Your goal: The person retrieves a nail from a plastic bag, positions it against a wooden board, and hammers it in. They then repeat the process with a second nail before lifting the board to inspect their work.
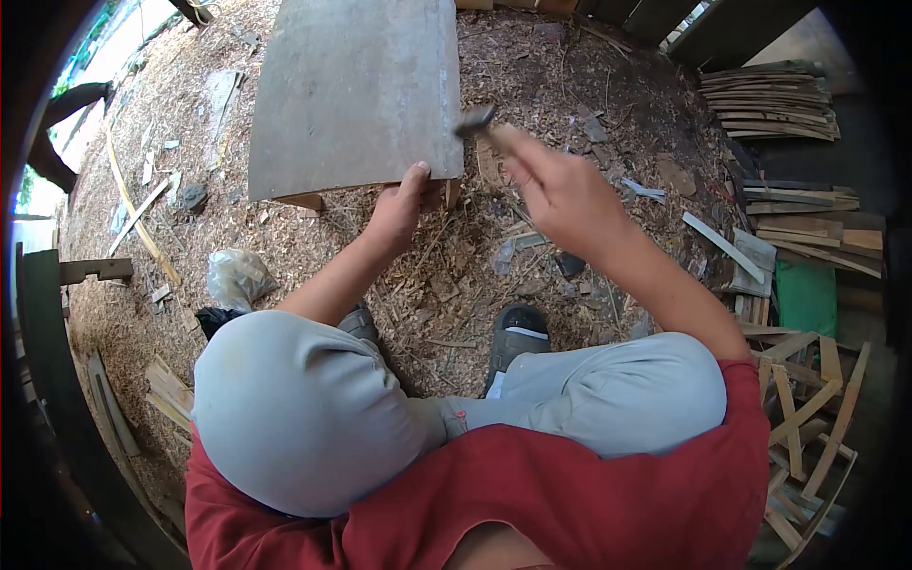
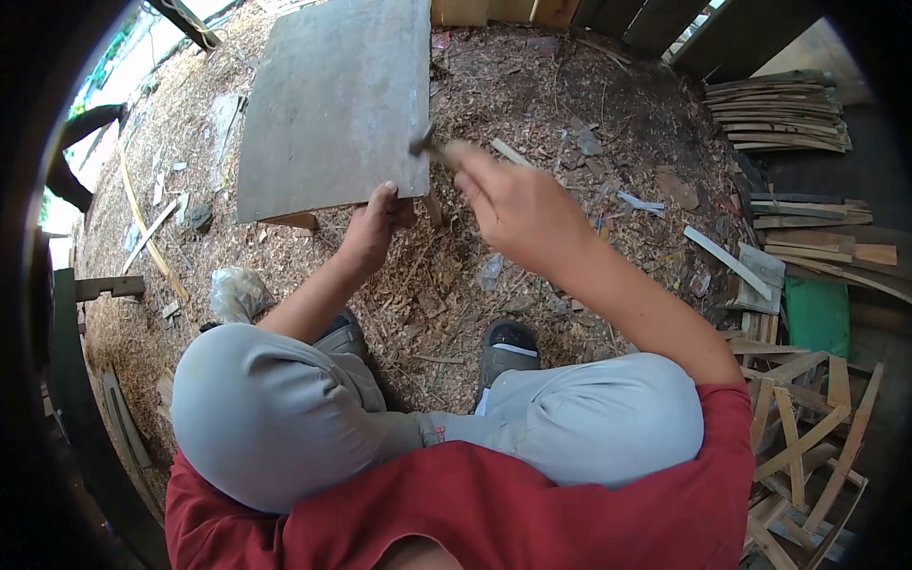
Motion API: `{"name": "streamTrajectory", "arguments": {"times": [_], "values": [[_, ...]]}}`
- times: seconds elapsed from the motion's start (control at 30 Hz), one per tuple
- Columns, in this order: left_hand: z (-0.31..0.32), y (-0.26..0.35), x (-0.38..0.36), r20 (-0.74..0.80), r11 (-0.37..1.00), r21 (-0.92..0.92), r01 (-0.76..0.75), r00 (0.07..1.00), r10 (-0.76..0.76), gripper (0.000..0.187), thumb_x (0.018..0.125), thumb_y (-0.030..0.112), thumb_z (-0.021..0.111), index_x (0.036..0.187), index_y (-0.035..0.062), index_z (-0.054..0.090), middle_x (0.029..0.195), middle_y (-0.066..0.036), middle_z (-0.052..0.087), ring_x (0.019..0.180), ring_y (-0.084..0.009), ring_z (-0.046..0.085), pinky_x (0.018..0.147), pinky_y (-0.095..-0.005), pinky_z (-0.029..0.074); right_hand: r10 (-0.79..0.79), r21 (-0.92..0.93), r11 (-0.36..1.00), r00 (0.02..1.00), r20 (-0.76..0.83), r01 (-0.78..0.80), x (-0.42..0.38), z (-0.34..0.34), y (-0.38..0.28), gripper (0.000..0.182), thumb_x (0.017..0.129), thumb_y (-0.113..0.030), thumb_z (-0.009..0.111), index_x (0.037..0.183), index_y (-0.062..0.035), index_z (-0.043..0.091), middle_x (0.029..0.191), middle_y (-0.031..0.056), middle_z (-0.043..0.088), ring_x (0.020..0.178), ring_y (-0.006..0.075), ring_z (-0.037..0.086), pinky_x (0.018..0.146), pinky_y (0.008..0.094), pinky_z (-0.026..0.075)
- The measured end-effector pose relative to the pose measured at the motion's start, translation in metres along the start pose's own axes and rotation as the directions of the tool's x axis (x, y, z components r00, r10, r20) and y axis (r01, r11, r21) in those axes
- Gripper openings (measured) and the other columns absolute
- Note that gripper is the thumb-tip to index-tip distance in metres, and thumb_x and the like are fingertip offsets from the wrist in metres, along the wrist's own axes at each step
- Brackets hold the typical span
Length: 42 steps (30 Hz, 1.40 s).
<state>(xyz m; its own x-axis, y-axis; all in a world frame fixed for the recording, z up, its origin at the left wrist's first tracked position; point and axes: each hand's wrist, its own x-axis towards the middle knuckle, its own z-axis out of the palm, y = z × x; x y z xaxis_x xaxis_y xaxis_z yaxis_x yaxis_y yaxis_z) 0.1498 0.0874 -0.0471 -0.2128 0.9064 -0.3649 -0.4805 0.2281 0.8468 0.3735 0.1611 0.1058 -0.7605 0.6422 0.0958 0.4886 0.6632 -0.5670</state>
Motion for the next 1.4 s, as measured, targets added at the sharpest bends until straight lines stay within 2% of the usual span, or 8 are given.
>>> {"name": "streamTrajectory", "arguments": {"times": [0.37,0.43,0.53,0.67,0.83,0.97,1.27,1.4], "values": [[-0.017,0.013,0.000,-0.008,0.995,0.080,0.063,0.998,-0.063,0.044,0.112,0.050,0.052,0.086,0.0143,0.049,0.079,0.001,0.044,0.072,-0.0142,0.043,0.071,-0.0349,0.041,0.100,0.072,0.993,0.995,-0.018,-0.099,0.008,0.010,0.007,0.027,0.109,-0.027,0.057,0.125,-0.0074,0.065,0.081,0.0228,0.072,0.076,0.0422,0.073,0.069,0.0542,0.055],[-0.047,0.033,0.004,0.509,0.953,0.247,0.174,0.814,-0.281,0.060,0.112,0.061,0.046,0.091,0.0075,0.060,0.082,-0.002,0.057,0.076,-0.0161,0.054,0.076,-0.0372,0.049,0.219,0.151,0.965,0.976,-0.014,-0.214,0.020,-0.001,0.001,0.027,0.110,-0.030,0.057,0.119,-0.0061,0.066,0.078,0.0217,0.070,0.073,0.0410,0.071,0.067,0.0523,0.053],[-0.065,0.091,-0.033,0.599,0.690,0.692,-0.213,0.703,-0.383,0.060,0.114,0.057,0.048,0.075,0.0115,0.051,0.069,0.003,0.046,0.064,-0.0119,0.043,0.061,-0.0333,0.043,0.297,0.203,0.935,0.955,0.006,-0.292,0.036,-0.010,0.008,0.036,0.111,-0.039,0.058,0.108,-0.0037,0.064,0.078,0.0162,0.067,0.071,0.0332,0.067,0.067,0.0475,0.048],[-0.112,0.159,-0.057,0.283,0.746,0.551,-0.374,0.925,0.255,0.041,0.114,0.038,0.057,0.086,0.0070,0.061,0.075,0.004,0.051,0.068,-0.0085,0.047,0.062,-0.0311,0.042,0.265,0.152,0.953,0.964,-0.014,-0.260,0.063,-0.003,0.011,0.039,0.110,-0.041,0.060,0.103,-0.0034,0.061,0.077,0.0164,0.066,0.070,0.0329,0.066,0.066,0.0487,0.048],[-0.134,0.183,-0.014,0.160,-0.067,0.979,-0.193,0.518,0.840,0.039,0.113,0.034,0.054,0.115,-0.0033,0.063,0.105,-0.015,0.063,0.103,-0.0267,0.055,0.095,-0.0425,0.046,0.222,0.074,0.972,0.975,0.016,-0.222,0.093,0.026,0.006,0.044,0.106,-0.048,0.066,0.100,-0.0052,0.056,0.078,0.0200,0.068,0.072,0.0403,0.069,0.065,0.0503,0.051],[-0.151,0.145,0.015,0.072,-0.039,0.997,-0.064,0.656,0.751,0.058,0.112,0.035,0.051,0.154,-0.0039,0.042,0.149,-0.031,0.053,0.145,-0.0448,0.045,0.123,-0.0515,0.035,0.151,-0.029,0.988,0.988,-0.017,-0.151,0.102,0.059,0.021,0.046,0.103,-0.049,0.069,0.105,-0.0054,0.055,0.080,0.0214,0.069,0.076,0.0444,0.071,0.067,0.0533,0.053],[-0.138,0.155,0.010,-0.099,0.338,0.935,-0.104,0.841,0.532,0.058,0.115,0.037,0.044,0.164,0.0085,0.031,0.150,-0.034,0.057,0.135,-0.0514,0.060,0.111,-0.0535,0.049,0.143,-0.038,0.989,0.988,-0.067,-0.145,0.092,0.069,0.027,0.051,0.102,-0.053,0.070,0.106,-0.0057,0.053,0.079,0.0217,0.068,0.075,0.0456,0.071,0.065,0.0542,0.053],[-0.138,0.157,0.006,-0.127,0.535,0.824,-0.186,0.859,0.496,0.051,0.116,0.029,0.050,0.160,0.0059,0.036,0.139,-0.026,0.064,0.128,-0.0303,0.063,0.110,-0.0422,0.049,0.193,0.104,0.977,0.978,-0.082,-0.184,0.087,0.076,0.030,0.049,0.103,-0.051,0.070,0.109,-0.0054,0.053,0.076,0.0200,0.065,0.071,0.0429,0.069,0.063,0.0517,0.050]]}}
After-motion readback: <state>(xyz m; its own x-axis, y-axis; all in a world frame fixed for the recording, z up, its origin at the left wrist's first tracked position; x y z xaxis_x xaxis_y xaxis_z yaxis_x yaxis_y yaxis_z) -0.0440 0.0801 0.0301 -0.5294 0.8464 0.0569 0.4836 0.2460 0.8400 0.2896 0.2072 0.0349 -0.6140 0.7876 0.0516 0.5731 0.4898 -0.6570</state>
